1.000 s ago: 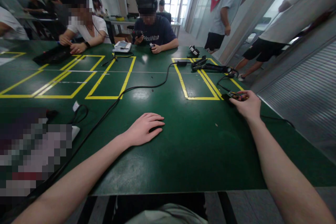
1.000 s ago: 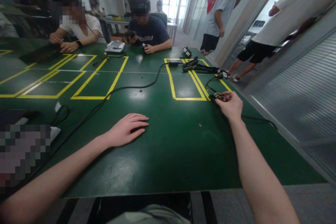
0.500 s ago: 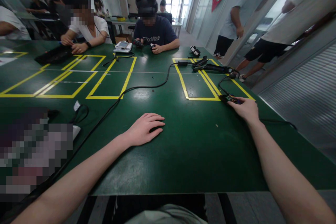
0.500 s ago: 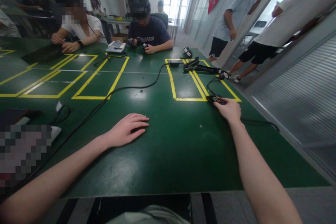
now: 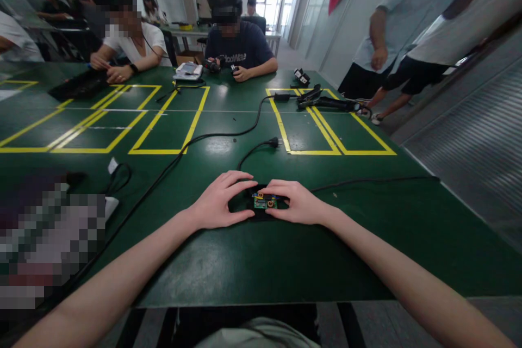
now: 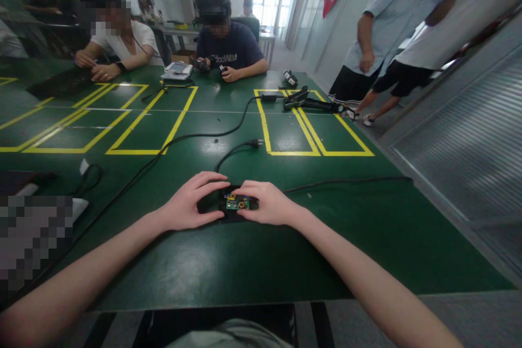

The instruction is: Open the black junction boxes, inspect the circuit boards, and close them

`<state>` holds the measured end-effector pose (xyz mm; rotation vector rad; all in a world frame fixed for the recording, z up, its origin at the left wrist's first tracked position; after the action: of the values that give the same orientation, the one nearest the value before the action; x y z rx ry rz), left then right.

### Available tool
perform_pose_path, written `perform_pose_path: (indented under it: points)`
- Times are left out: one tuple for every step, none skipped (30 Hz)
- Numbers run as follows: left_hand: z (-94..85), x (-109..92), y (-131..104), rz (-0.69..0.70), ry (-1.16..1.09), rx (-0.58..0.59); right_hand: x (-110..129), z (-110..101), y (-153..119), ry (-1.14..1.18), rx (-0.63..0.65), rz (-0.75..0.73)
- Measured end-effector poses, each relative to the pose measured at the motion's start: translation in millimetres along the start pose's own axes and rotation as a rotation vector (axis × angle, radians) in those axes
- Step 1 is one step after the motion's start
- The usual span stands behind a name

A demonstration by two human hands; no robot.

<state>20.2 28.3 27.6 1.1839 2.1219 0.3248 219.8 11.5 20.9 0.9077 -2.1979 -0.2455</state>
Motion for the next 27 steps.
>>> perform_pose_path:
  points:
    - [1.2,-1.2,0.0,0.014,-0.007,0.012,5.9,2.8,-0.7,0.016,0.012,-0.027]
    - [2.9,-2.1,0.1,0.023,-0.014,0.030,9.5,3.9,-1.5,0.026,0.012,-0.045]
    - [4.5,-2.5,0.4,0.025,-0.019,0.048,11.2,3.8,-2.1,0.030,0.003,-0.055]
    - [5.8,-2.6,0.8,0.021,-0.020,0.063,11.4,2.8,-2.6,0.031,-0.012,-0.057]
    - [6.7,-2.3,1.2,0.011,-0.016,0.071,10.7,1.5,-2.8,0.027,-0.027,-0.056]
    - [7.1,-1.8,1.7,-0.002,-0.008,0.071,9.7,0.2,-3.0,0.020,-0.039,-0.053]
    - [7.3,-1.2,2.1,-0.016,0.005,0.071,8.6,-0.7,-3.0,0.011,-0.046,-0.051]
    - [7.2,-0.6,2.4,-0.028,0.020,0.068,8.0,-1.2,-3.0,0.001,-0.050,-0.053]
    - [7.1,-0.2,2.6,-0.039,0.035,0.069,7.9,-1.3,-3.1,-0.011,-0.053,-0.062]
    - [7.2,0.2,2.6,-0.048,0.052,0.075,8.3,-1.2,-3.2,-0.022,-0.057,-0.077]
    - [7.4,0.6,2.4,-0.057,0.071,0.084,9.1,-0.8,-3.3,-0.035,-0.062,-0.096]
    - [7.7,1.1,2.2,-0.067,0.092,0.094,9.9,-0.4,-3.5,-0.048,-0.068,-0.116]
    - [8.0,1.6,2.0,-0.078,0.115,0.104,10.5,0.1,-3.6,-0.062,-0.073,-0.131]
    - [8.2,2.1,1.8,-0.089,0.137,0.111,10.7,0.6,-3.7,-0.076,-0.077,-0.141]
    - [8.4,2.7,1.7,-0.100,0.156,0.118,10.4,1.1,-3.7,-0.086,-0.077,-0.145]
    - [8.6,3.3,1.5,-0.110,0.171,0.121,9.9,1.6,-3.6,-0.094,-0.075,-0.144]
    - [8.8,4.0,1.3,-0.118,0.183,0.124,9.0,2.0,-3.4,-0.100,-0.071,-0.138]
    - [9.2,4.5,1.0,-0.123,0.190,0.127,8.0,2.2,-3.1,-0.105,-0.067,-0.130]
    - [9.4,5.1,0.7,-0.127,0.196,0.128,6.9,2.3,-2.8,-0.111,-0.064,-0.121]
    - [9.6,5.7,0.2,-0.129,0.200,0.127,5.9,2.1,-2.4,-0.117,-0.063,-0.111]
    - [9.6,6.1,-0.3,-0.128,0.199,0.121,5.0,1.6,-2.0,-0.123,-0.065,-0.100]
    - [9.5,6.3,-0.8,-0.125,0.193,0.114,4.3,0.9,-1.7,-0.126,-0.069,-0.091]
    - [9.3,6.4,-1.3,-0.120,0.180,0.101,3.9,0.2,-1.4,-0.126,-0.073,-0.085]
    - [8.8,6.3,-1.8,-0.113,0.163,0.085,3.8,-0.4,-1.3,-0.122,-0.075,-0.082]
    - [8.2,6.1,-2.0,-0.104,0.144,0.067,3.8,-0.8,-1.2,-0.115,-0.074,-0.080]
    - [7.4,5.9,-2.2,-0.094,0.127,0.047,3.9,-0.8,-1.1,-0.105,-0.070,-0.078]
    - [6.5,5.7,-2.1,-0.084,0.116,0.029,3.8,-0.5,-1.1,-0.096,-0.063,-0.074]
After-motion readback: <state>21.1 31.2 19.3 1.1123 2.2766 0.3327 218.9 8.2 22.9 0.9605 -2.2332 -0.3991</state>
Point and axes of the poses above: each hand's wrist, its own y-axis towards the middle knuckle, its own z-axis out of the palm, x = y × z, the point moved 5 cm from there along y, towards the middle knuckle, and after that the axes turned 8 degrees about -x, right-handed, at the moved point
